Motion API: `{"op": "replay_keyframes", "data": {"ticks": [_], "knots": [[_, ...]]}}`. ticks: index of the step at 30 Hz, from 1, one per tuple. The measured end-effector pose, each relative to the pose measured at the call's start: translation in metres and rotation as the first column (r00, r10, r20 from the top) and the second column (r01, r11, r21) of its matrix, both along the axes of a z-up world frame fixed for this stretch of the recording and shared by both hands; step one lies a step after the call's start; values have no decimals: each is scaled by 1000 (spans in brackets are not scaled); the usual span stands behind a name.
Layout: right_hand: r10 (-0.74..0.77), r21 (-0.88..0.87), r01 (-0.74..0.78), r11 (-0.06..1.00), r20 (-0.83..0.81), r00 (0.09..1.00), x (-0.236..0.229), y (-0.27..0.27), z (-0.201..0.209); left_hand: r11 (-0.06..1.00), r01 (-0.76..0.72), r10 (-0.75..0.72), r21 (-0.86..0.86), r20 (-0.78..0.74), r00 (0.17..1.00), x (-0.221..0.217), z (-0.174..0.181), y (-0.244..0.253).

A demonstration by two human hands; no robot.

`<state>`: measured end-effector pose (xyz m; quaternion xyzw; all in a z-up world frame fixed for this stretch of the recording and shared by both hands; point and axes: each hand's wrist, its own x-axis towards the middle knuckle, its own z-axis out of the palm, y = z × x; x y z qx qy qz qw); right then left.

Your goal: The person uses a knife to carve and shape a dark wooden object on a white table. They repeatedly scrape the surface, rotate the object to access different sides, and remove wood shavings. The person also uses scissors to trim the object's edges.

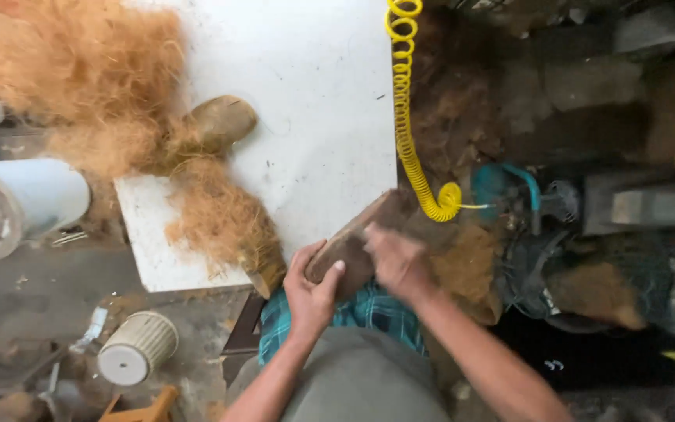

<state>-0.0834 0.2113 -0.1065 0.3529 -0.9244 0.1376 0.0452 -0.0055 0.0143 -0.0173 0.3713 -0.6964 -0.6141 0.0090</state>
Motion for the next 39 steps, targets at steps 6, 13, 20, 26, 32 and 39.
{"op": "replay_keyframes", "data": {"ticks": [6,13,20,26,32,39], "knots": [[-182,-28,198,980,282,942,11,15,39,998,-53,54,39,-29,998,12,5,16],[-261,19,273,962,364,894,-8,12,38,991,-127,125,52,36,991,2,13,10],[27,391,-11,921,-36,999,14,27,2,993,-114,114,27,21,993,16,2,5],[84,64,-74,995,-175,981,29,33,-3,959,-233,210,161,144,967,13,-14,9],[-133,-225,163,961,144,981,21,-4,13,970,-210,205,123,57,977,-11,-17,-6],[-143,-163,161,973,121,982,25,23,26,967,-225,215,117,95,972,-2,-7,4]]}}
